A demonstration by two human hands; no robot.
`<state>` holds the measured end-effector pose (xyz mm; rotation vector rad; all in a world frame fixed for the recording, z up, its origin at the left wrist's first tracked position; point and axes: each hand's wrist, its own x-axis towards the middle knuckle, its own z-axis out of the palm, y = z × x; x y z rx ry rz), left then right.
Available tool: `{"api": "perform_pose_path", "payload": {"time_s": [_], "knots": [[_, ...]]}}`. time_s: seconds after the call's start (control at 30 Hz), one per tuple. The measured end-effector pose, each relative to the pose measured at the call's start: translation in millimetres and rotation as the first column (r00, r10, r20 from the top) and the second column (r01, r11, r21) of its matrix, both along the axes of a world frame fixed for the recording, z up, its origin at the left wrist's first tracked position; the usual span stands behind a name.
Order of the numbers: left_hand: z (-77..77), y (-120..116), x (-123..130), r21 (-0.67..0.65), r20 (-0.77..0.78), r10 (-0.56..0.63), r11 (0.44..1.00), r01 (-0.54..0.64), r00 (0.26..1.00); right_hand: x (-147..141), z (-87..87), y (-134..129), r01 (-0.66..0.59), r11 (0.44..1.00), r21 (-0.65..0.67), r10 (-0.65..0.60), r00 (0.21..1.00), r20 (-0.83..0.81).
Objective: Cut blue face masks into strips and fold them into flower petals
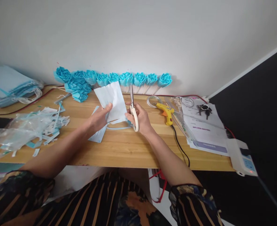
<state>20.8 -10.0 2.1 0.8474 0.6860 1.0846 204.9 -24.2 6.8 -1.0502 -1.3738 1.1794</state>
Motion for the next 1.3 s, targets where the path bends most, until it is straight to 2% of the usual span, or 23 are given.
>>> {"api": "perform_pose_path", "payload": {"time_s": [0.1, 0.2, 0.37, 0.5, 0.63, 0.73, 0.87, 1.07, 1.3], "knots": [[2.3, -3, 0, -0.028, -0.084, -0.034, 0.999, 0.032, 0.996, -1, 0.8, -1, 0.037, 0.999, 0.001, -0.037, 0.999, -0.012], [1.4, -4, 2, -0.052, -0.101, 0.028, 0.998, -0.034, 0.995, -4, 2.1, -2, 0.050, 0.999, -0.007, -0.050, 0.999, -0.013], [5.5, -2, -1, -0.015, -0.053, 0.175, 0.984, -0.176, 0.983, -1, 5.4, -2, 0.033, 0.998, -0.060, -0.036, 0.997, -0.063], [11.4, 5, -8, 0.011, -0.035, 0.319, 0.948, -0.318, 0.947, 6, 11.2, -5, -0.136, 0.983, -0.121, 0.125, 0.988, -0.091], [12.7, 10, -13, 0.015, -0.023, 0.391, 0.920, -0.391, 0.920, 7, 14.2, -12, -0.302, 0.932, -0.202, 0.307, 0.952, -0.007], [14.9, 11, -15, 0.006, 0.015, 0.410, 0.912, -0.411, 0.912, 5, 13.6, -14, -0.360, 0.888, -0.285, 0.387, 0.921, 0.046], [19.9, 10, -17, -0.041, 0.062, 0.435, 0.900, -0.433, 0.898, 3, 12.8, -12, -0.365, 0.866, -0.342, 0.408, 0.911, 0.059], [22.9, 9, -17, -0.039, 0.048, 0.413, 0.911, -0.411, 0.909, 2, 12.3, -12, -0.332, 0.867, -0.372, 0.378, 0.924, 0.056], [19.8, 6, -12, -0.050, 0.030, 0.342, 0.939, -0.340, 0.939, 3, 7.0, -10, -0.317, 0.893, -0.320, 0.353, 0.934, 0.061]]}}
